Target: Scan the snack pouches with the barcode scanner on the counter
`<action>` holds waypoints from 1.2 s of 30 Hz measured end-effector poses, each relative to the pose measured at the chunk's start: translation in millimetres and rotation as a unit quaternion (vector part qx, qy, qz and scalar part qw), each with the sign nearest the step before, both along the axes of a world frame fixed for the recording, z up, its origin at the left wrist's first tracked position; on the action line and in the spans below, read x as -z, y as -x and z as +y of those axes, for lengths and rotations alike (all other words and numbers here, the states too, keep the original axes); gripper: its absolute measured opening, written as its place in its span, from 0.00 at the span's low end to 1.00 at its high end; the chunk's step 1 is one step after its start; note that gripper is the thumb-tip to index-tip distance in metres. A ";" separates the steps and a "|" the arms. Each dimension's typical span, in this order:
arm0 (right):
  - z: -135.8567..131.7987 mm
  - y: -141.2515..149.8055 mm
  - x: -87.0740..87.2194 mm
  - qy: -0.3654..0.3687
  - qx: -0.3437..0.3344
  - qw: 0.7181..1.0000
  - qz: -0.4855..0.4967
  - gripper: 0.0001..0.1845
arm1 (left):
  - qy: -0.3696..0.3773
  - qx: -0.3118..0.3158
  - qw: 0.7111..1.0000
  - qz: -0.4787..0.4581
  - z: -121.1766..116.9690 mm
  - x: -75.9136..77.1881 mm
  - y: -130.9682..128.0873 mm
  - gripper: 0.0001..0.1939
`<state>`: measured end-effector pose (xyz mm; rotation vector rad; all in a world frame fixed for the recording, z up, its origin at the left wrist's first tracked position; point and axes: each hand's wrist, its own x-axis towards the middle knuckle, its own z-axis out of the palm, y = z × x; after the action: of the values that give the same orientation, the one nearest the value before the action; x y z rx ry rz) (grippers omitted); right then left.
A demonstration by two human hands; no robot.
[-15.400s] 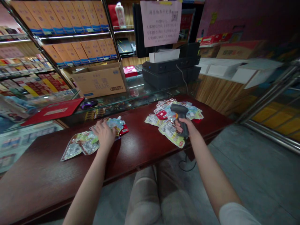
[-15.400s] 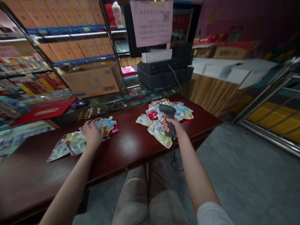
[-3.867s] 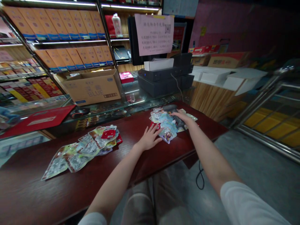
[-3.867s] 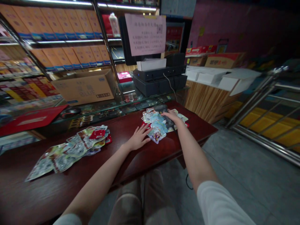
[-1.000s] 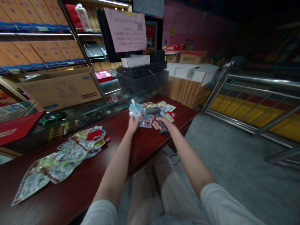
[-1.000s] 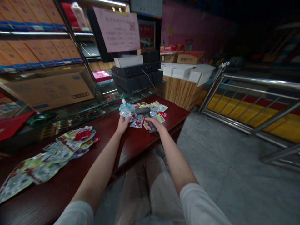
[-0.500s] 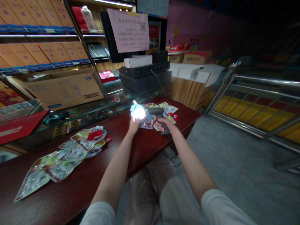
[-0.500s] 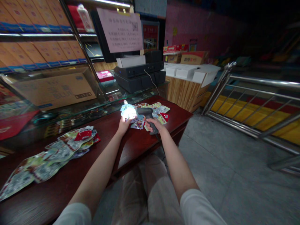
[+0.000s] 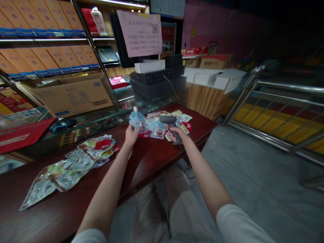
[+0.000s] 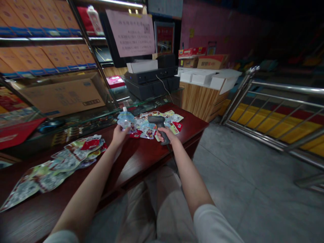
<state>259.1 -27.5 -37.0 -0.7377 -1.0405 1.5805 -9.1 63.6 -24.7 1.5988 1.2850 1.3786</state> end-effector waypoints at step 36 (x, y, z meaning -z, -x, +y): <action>7.5 -5.9 4.7 0.004 -0.010 1.000 0.015 0.16 | -0.053 -0.121 0.731 0.669 -76.7 -23.7 55.6 0.22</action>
<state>265.0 -20.0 -41.7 -0.7093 -1.0235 1.6092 -64.7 -13.1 -1.1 2.7056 2.2349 0.1513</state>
